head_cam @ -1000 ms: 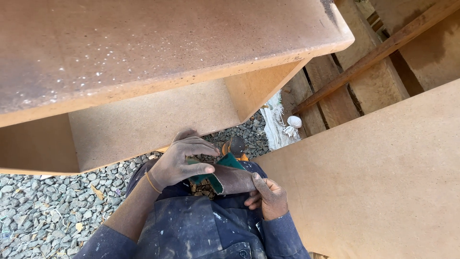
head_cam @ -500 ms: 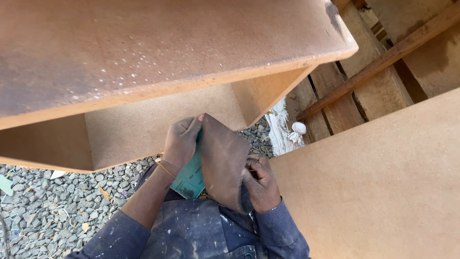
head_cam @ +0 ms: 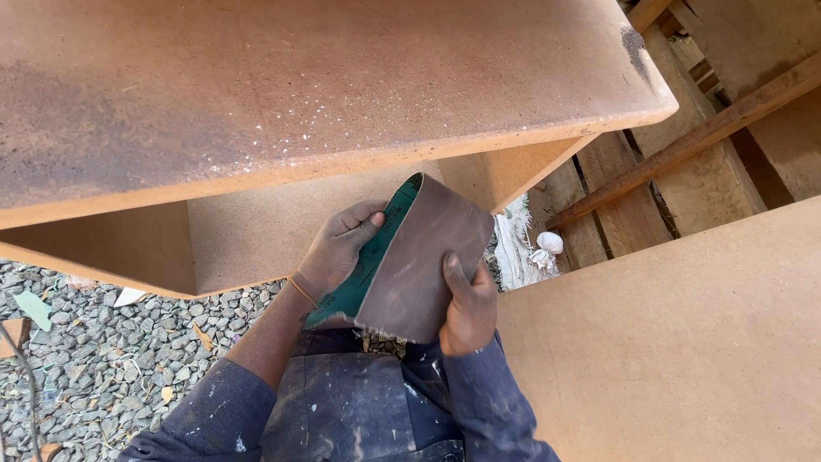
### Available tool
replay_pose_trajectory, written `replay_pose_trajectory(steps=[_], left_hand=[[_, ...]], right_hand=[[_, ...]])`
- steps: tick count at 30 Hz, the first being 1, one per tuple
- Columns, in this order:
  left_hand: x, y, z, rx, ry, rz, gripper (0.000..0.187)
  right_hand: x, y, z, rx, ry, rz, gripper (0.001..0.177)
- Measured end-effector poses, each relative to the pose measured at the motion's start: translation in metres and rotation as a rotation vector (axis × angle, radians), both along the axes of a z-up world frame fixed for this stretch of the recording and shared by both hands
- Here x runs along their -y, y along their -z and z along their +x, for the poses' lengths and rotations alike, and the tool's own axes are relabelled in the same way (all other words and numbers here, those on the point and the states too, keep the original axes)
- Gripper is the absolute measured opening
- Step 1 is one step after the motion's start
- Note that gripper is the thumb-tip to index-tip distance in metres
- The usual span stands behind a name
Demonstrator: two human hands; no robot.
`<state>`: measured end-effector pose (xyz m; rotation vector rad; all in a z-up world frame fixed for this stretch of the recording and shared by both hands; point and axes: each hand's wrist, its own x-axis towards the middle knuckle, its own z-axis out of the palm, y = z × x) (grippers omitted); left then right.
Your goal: The person uses an electric sander to smooth the surface of a wooden board. They then switch to using a piece of sandpaper by hand to sand the edges and corners of the board.
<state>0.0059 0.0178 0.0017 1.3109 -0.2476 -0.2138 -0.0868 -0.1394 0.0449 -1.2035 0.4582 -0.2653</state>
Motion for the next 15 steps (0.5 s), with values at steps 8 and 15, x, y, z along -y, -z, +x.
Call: replay_pose_trajectory(steps=[8,15], left_hand=[[-0.007,-0.003,-0.009,0.049,0.109,-0.034,0.026],[-0.018,0.022,-0.002,-0.027,0.254,-0.132,0.029]], right_hand=[[-0.011,0.002,0.026,0.093,0.151,0.020,0.026],[0.020,0.050,0.027,0.128,0.329,-0.473,0.036]])
